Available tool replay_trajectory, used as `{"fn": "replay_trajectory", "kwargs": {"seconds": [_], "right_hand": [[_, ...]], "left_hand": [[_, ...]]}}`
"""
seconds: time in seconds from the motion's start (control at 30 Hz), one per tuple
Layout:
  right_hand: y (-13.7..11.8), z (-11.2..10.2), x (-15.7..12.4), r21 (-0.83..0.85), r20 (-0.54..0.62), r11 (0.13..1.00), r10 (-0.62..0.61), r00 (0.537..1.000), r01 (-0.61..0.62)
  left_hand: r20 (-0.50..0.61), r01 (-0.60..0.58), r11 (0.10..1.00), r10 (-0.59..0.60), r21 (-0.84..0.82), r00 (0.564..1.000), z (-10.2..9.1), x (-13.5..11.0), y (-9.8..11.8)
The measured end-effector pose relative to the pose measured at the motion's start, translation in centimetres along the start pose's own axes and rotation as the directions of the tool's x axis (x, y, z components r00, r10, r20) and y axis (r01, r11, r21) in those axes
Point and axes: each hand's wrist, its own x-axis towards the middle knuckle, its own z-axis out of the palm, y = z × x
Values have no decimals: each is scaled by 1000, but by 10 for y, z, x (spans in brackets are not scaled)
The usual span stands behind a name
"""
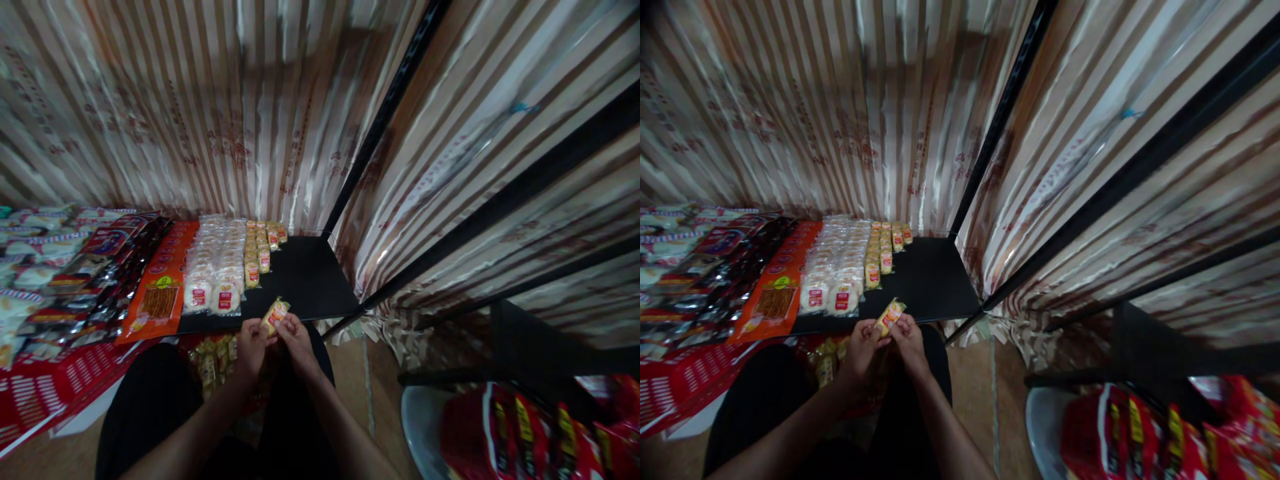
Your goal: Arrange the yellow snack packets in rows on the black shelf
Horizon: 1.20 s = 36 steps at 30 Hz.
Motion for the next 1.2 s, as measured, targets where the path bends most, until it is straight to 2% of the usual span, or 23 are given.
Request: {"fn": "replay_trajectory", "kwargs": {"seconds": [0.13, 0.23, 0.3, 0.37, 0.43, 0.47, 0.63, 0.73, 0.9, 1.03, 1.2], "right_hand": [[-5, -1, 13, -76, -36, 995, -67, 997, 65], [-12, -8, 32, -135, -51, 984, -121, 991, 113], [-15, -12, 47, -168, -79, 976, -152, 985, 137], [-16, -15, 64, -202, -115, 966, -184, 976, 159], [-15, -16, 79, -235, -136, 955, -218, 967, 182], [-14, -16, 87, -248, -135, 950, -230, 964, 192], [-11, -7, 120, -310, -108, 924, -268, 957, 224], [-12, 0, 135, -378, -116, 893, -308, 944, 245], [-15, 10, 151, -471, -91, 843, -340, 936, 260], [-12, 13, 158, -572, -70, 778, -364, 929, 262], [-1, 16, 161, -517, -98, 823, -329, 939, 235]], "left_hand": [[17, -49, 996, 48, 73, 999, 11, 7, -2], [36, -168, 949, 165, 268, 986, 15, 15, -1], [58, -312, 845, 320, 434, 946, 18, 21, -1], [135, -455, 708, 460, 540, 877, 22, 28, -1], [224, -538, 627, 511, 563, 830, 28, 33, 0], [249, -549, 623, 505, 557, 827, 31, 36, 1], [214, -427, 740, 371, 519, 903, 47, 47, 11], [167, -375, 787, 337, 490, 927, 50, 55, 18], [149, -333, 850, 297, 409, 943, 48, 70, 18], [125, -335, 845, 312, 417, 942, 44, 79, 15], [115, -358, 794, 348, 492, 930, 43, 84, 13]]}}
